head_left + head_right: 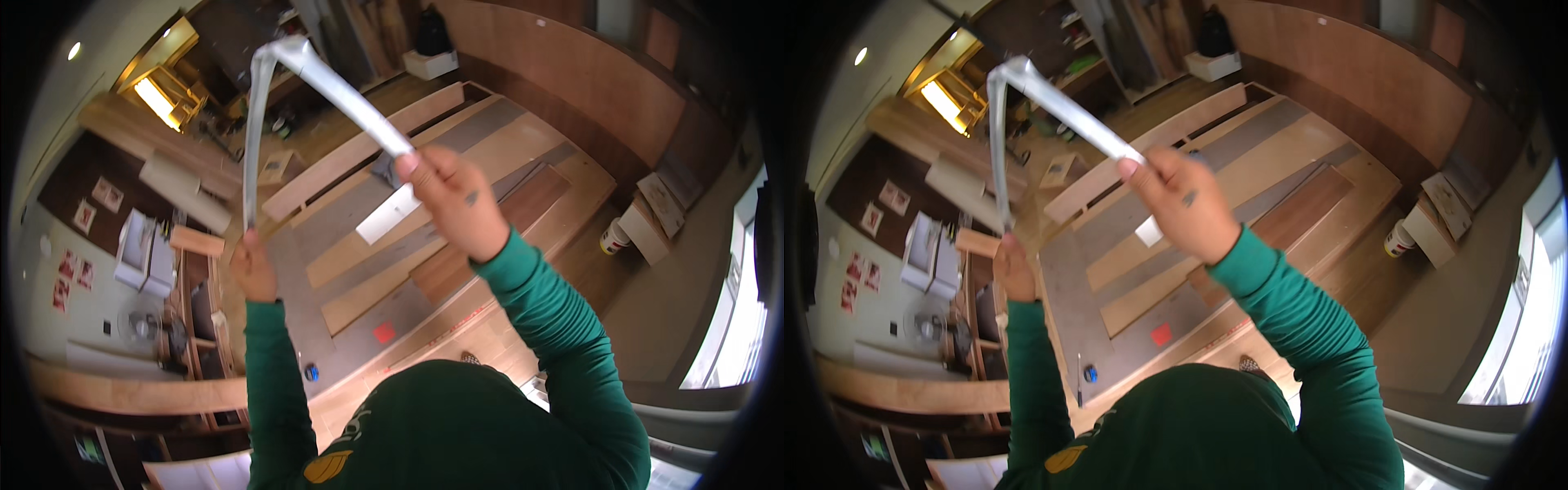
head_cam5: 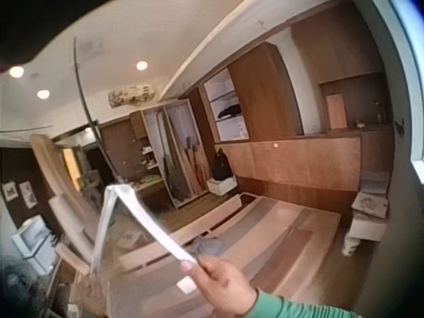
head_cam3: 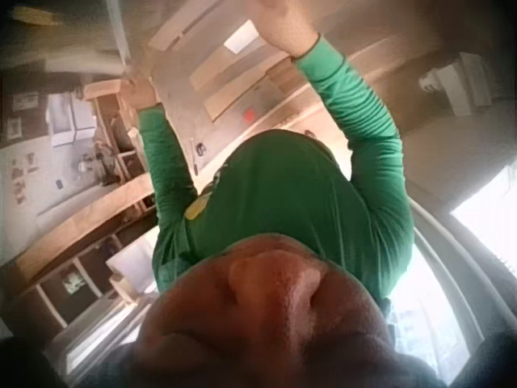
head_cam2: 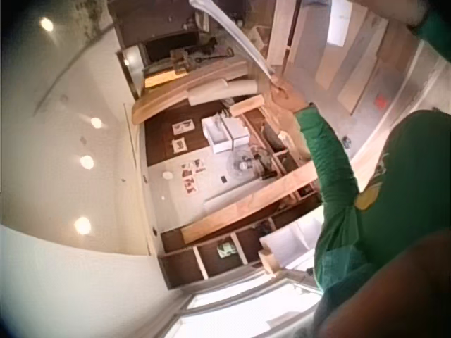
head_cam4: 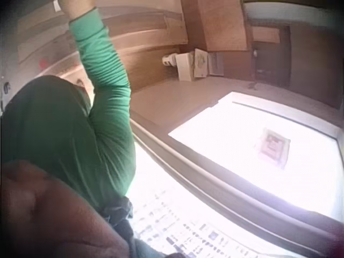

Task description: The person picks up wood scraps and places them into a woven bag, then carries the bag through a doorway and handles a long metal strip and a black cable on a balcony.

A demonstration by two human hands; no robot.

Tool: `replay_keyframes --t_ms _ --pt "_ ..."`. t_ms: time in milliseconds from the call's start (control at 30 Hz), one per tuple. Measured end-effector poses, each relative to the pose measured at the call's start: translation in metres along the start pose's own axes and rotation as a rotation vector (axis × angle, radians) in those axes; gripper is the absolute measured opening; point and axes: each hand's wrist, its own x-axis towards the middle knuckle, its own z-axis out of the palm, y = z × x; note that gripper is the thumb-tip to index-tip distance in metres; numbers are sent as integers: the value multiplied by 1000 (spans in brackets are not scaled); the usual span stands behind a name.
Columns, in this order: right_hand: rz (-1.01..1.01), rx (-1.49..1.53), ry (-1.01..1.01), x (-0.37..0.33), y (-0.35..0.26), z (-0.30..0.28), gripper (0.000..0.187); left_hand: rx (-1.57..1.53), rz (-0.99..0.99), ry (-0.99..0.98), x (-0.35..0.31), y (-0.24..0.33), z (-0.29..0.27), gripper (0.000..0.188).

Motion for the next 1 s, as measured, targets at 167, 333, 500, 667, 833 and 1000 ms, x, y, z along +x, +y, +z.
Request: replay_keyframes --t_ms 167,333,500,667,833,1000 --pt "158 80 -187 16 -35 13 39 -138 -316 -39 -28 17 17 51" --pt "221 189 -210 18 -18 24 39 -193 -427 -106 -41 32 35 57" --pt "184 453 -159 27 7 52 37 -432 -480 -345 -52 70 67 59" --pt "108 542 -70 38 15 62 35 -630 -338 -416 -55 87 93 63" --pt "169 548 -15 30 11 76 34 -705 -223 -428 -64 87 114 79" --pt "201 590 23 28 24 74 34 -760 -266 -411 -72 88 119 70"
